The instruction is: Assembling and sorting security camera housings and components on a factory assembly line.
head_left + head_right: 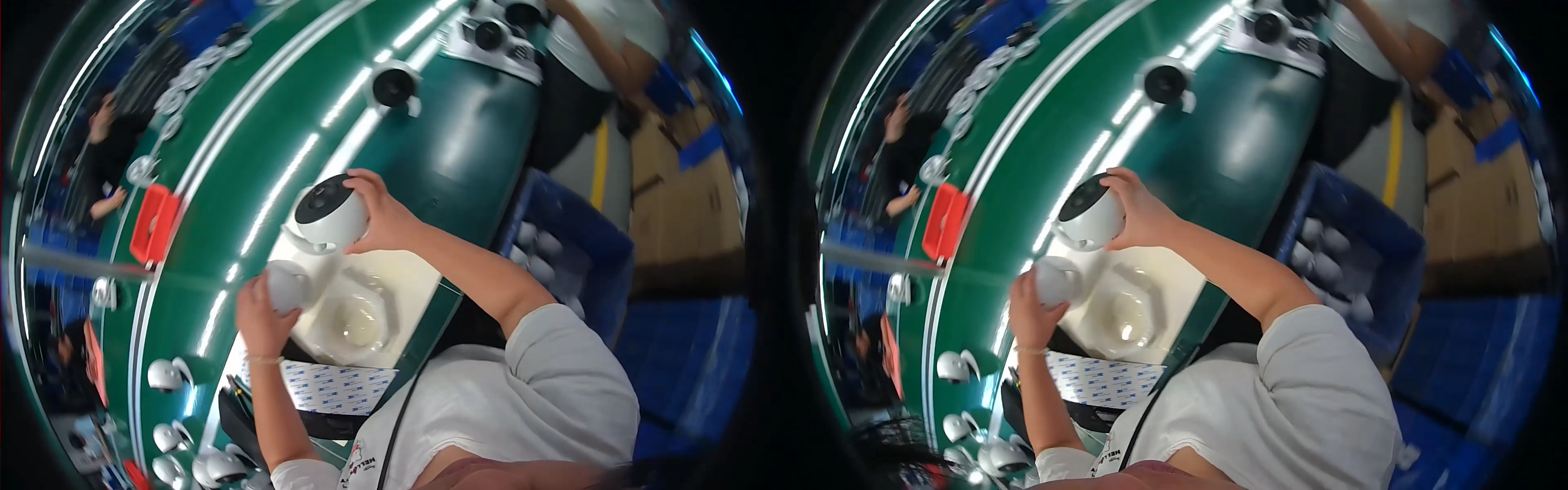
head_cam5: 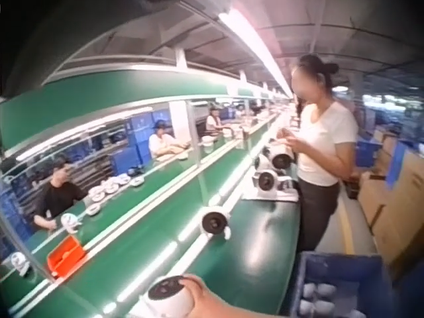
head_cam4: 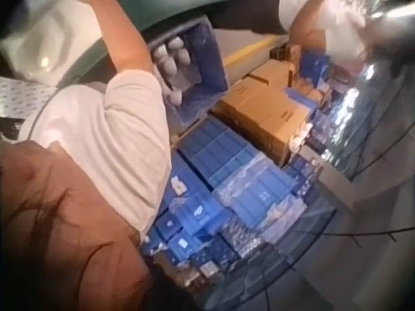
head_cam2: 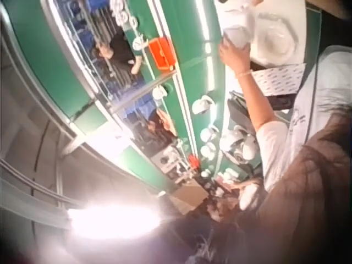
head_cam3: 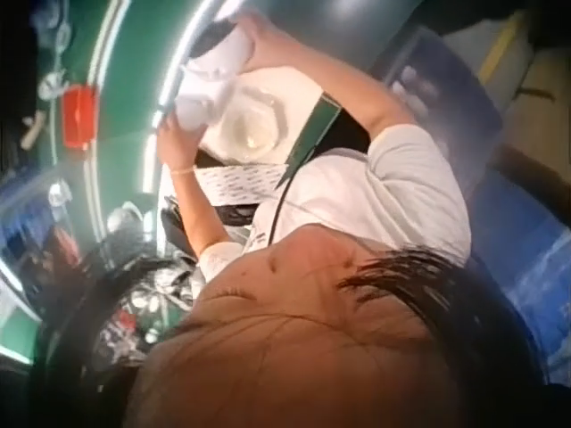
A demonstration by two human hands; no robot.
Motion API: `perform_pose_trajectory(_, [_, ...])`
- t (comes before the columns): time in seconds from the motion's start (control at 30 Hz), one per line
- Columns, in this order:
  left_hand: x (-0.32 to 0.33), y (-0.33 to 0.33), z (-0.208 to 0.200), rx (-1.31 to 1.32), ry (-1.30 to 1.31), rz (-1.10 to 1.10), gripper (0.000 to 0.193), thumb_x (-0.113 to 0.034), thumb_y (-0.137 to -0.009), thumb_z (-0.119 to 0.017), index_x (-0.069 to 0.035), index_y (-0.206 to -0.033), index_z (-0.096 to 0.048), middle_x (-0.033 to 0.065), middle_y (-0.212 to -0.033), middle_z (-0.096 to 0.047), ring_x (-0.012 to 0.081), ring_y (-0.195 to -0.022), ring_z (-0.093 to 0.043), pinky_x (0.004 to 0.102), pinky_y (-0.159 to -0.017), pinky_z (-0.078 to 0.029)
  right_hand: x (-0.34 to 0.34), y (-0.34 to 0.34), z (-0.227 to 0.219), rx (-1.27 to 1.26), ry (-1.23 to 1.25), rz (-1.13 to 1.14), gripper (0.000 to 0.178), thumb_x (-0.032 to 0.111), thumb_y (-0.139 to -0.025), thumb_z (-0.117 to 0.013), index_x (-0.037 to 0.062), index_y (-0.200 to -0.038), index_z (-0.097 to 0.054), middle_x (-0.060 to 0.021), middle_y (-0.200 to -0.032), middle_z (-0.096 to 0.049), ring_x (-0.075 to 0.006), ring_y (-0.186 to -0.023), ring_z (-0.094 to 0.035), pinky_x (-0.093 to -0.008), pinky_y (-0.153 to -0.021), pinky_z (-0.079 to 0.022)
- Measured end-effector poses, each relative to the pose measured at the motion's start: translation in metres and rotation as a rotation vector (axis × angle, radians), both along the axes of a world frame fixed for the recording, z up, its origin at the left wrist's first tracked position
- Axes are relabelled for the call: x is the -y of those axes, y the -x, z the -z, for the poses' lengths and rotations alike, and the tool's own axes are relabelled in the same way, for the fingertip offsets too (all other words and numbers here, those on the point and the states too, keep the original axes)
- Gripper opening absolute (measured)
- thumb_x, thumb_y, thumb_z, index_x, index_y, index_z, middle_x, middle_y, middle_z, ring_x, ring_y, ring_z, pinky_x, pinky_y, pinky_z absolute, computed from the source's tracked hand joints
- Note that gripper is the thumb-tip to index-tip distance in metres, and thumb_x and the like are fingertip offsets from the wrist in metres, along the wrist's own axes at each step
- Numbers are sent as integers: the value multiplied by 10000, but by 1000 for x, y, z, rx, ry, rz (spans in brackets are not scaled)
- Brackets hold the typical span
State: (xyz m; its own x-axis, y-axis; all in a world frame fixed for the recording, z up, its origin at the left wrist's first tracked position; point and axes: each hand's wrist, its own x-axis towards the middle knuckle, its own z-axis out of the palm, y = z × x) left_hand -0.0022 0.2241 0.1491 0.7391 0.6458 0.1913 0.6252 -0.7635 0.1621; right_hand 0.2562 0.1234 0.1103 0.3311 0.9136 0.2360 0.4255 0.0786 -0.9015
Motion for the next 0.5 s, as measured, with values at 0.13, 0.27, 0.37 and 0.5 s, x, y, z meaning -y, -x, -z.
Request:
perform_pose_trajectory(0.13, [26, -48, -45, 57, -100, 113, 819, -162, -500, -786, -58, -1224, -417, 183, -1163, -450, 360, -1050, -449, 410, -889, -385, 136, -42, 15, -6, -240, 296, 1150, 260, -420, -873, 125, -1307, -153, -143, -1327, -223, -289, -1233, -274, -386, -1003, -259])
perform_pose_trajectory(0.27, [79, -135, -58, 204, -87, 411, 838, -181, -516, -800, -62, -1242, -398, 176, -1205, -418, 360, -1093, -427, 424, -913, -367, 284, -83, 22, -273, -194, 603, 1150, 233, -429, -862, 119, -1328, -155, -94, -1321, -256, -243, -1213, -316, -401, -990, -317])
perform_pose_trajectory(0.37, [145, -213, -40, 283, 72, 676, 796, -200, -526, -806, -54, -1208, -423, 177, -1190, -428, 371, -1106, -425, 439, -910, -367, 387, -105, 48, -285, -199, 998, 1033, 180, -471, -845, 179, -1291, -217, -88, -1211, -327, -249, -1130, -396, -421, -929, -396])
perform_pose_trajectory(0.5, [248, -314, 4, 247, 256, 925, 719, -186, -486, -785, -69, -1137, -505, 160, -1118, -486, 385, -1051, -463, 441, -868, -394, 512, -135, 107, -112, 190, 1366, 1020, 246, -483, -847, 106, -1279, -224, -155, -1220, -318, -285, -1124, -389, -400, -932, -375])
